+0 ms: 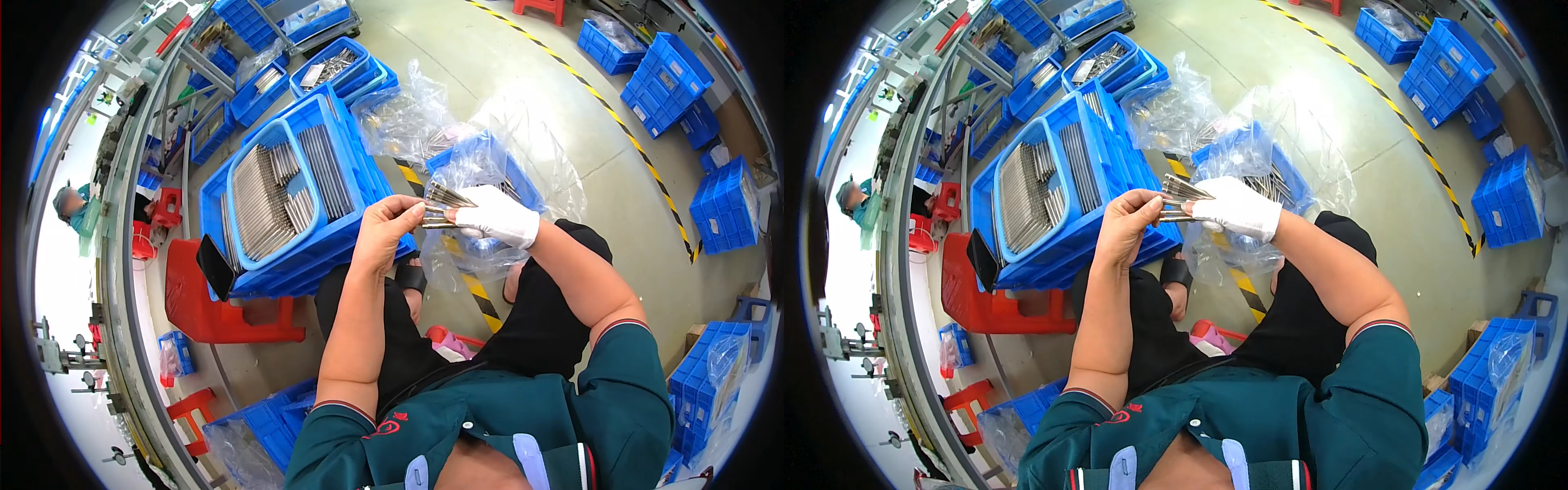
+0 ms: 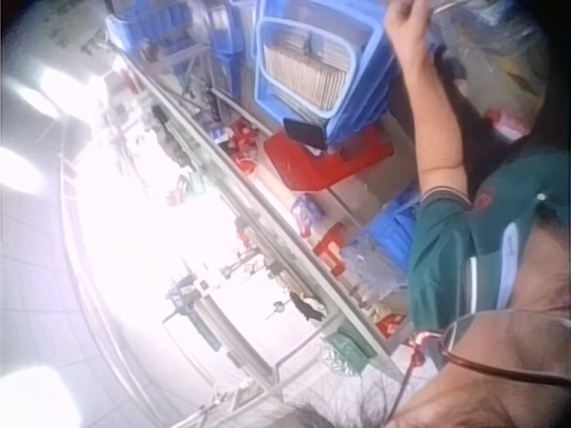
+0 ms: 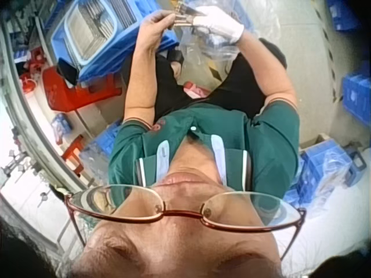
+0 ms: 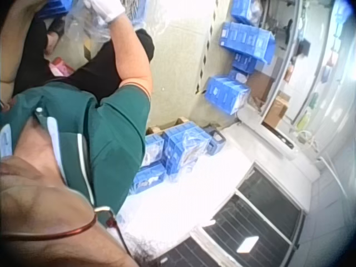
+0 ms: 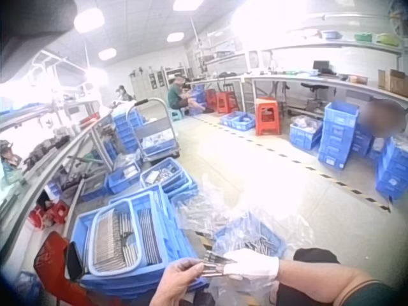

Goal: The person sits on the floor in a factory setting, sorting small cylindrical metal parts. They pick up handfuls of parts from a plastic bag, inspect them, and place them into a blue crate. The process is repeated continuously.

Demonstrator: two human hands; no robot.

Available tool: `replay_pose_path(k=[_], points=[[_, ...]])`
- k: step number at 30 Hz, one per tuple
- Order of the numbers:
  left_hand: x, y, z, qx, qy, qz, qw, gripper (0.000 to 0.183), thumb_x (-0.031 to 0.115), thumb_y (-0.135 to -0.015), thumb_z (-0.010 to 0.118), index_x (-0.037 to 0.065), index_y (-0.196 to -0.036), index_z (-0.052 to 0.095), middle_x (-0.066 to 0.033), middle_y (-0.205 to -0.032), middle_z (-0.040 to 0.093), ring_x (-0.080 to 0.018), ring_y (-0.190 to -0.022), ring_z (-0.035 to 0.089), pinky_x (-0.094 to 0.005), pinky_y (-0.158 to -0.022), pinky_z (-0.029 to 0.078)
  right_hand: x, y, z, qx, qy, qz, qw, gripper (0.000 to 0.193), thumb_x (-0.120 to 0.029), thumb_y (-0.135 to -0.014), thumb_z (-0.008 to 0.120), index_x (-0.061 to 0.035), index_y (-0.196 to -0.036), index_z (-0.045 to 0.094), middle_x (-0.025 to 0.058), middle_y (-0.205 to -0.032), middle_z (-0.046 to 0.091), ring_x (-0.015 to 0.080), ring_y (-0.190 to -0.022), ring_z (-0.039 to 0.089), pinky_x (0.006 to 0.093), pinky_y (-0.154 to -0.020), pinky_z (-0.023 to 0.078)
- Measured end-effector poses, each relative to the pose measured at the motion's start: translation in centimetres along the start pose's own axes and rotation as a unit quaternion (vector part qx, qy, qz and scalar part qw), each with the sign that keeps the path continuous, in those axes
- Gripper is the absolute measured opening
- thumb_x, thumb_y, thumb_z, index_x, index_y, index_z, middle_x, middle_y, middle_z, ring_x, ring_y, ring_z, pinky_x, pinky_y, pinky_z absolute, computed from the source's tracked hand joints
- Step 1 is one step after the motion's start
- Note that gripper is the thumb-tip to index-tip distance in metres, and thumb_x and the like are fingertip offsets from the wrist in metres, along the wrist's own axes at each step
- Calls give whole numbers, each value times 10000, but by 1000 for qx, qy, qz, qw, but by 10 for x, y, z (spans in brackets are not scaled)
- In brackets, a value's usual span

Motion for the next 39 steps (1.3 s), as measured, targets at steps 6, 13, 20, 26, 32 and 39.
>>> replay_pose_path(k=[6, 13, 20, 26, 32, 39], points=[[11, 8, -1, 67, -21, 60, 996, 198, 139, -868, 645, -26, -978, 650, -26, -850, 637, -70, -755, 547, -212, -697, 427, -5, 1, -3, -6, -12, 8, 1000, 252, -284, -874, 611, -43, -806, 581, -38, -609, 459, 47, -533, 376, 227, -477, 299], [22, 10, 2, 92, -28, 78, 992, 152, 130, -880, 631, 2, -959, 653, 7, -801, 598, -35, -721, 487, -182, -656, 375, -5, 4, -9, 1, 42, 31, 999, 298, -309, -890, 586, -28, -789, 587, -20, -613, 483, 66, -543, 390, 244, -495, 314], [12, 6, 0, 72, -52, 72, 993, 171, 151, -860, 662, 3, -943, 661, 2, -854, 609, -60, -787, 520, -214, -730, 403, -4, 2, 1, -12, 87, 40, 995, 354, -363, -891, 583, -19, -815, 620, -3, -642, 520, 71, -573, 423, 247, -508, 348], [10, 5, -1, 48, -65, 49, 996, 192, 148, -836, 688, -17, -934, 674, 3, -857, 579, -75, -777, 518, -229, -739, 409, -1, -1, 1, 1, 111, 23, 994, 353, -368, -892, 585, -34, -777, 581, -31, -597, 450, 58, -542, 370, 249, -479, 310], [9, 5, 0, 31, -40, 50, 997, 167, 115, -812, 701, 6, -937, 675, -9, -848, 631, -70, -790, 550, -215, -736, 418, 0, -4, -3, 11, 154, 7, 988, 366, -379, -878, 594, -18, -815, 595, -3, -613, 481, 79, -570, 413, 264, -514, 359], [13, 4, 1, 16, -104, 66, 992, 163, 113, -787, 720, -7, -890, 682, -14, -840, 584, -82, -796, 516, -224, -714, 404, -6, -5, -4, 13, 232, -39, 972, 400, -399, -868, 567, -4, -830, 611, 116, -650, 561, 194, -600, 508, 337, -577, 418]])
Point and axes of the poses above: each hand's wrist, its own y-axis away from the middle knuckle, its own z-axis out of the palm, x = y × z, the point moved 10 cm from there along -y, towards the middle knuckle
